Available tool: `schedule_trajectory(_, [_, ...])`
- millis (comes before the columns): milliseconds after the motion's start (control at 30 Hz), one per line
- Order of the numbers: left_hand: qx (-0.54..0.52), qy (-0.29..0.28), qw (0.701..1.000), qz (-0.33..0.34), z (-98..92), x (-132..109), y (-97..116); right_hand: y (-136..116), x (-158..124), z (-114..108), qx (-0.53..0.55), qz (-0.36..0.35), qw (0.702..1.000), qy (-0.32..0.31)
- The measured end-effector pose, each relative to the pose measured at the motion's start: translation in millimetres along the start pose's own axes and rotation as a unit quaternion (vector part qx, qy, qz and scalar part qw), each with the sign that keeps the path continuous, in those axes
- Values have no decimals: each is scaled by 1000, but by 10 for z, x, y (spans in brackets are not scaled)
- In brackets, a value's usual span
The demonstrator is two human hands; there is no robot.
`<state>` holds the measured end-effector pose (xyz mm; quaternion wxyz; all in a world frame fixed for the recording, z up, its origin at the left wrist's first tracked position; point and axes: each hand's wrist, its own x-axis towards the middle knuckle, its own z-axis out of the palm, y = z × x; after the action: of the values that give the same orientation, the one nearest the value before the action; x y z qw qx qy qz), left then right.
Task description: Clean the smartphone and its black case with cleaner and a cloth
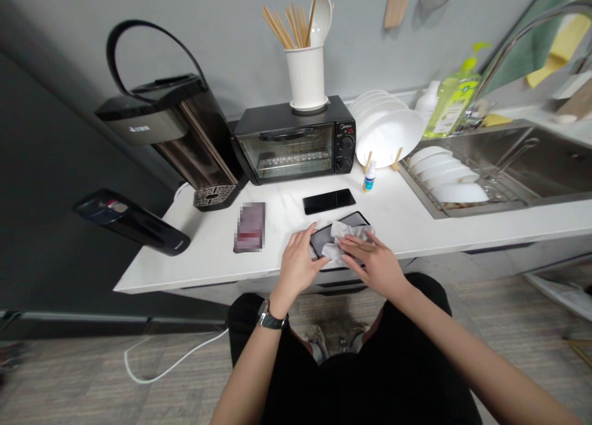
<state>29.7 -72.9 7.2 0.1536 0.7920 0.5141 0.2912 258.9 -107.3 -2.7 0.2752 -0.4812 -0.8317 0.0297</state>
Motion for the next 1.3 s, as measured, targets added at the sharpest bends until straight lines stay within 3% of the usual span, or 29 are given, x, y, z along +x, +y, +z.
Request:
schedule_trajectory(167, [-12,1,1000,14,-14,14,-16,255,-53,-85,-81,41,995,37])
schedule_trajectory(433, [-19,-11,1000,23,-28,35,-18,144,190,78,-114,72,989,66])
schedule_trajectory(667, [-34,-14,999,17,-30,53,-50,-277,488,380,-134,113,980,93])
schedule_trajectory(867, [-21,-31,999,17,-4,51,-115,-697,369,379,-13,24,1000,3])
schedule_trajectory(1067, [-23,-22,999,3,-24,12,-46,-392,109,133,35,-17,999,-26])
schedule_trajectory(1300, [-25,-13,1000,11,-38,10,-11,135,-107,-43,-70,11,997,17])
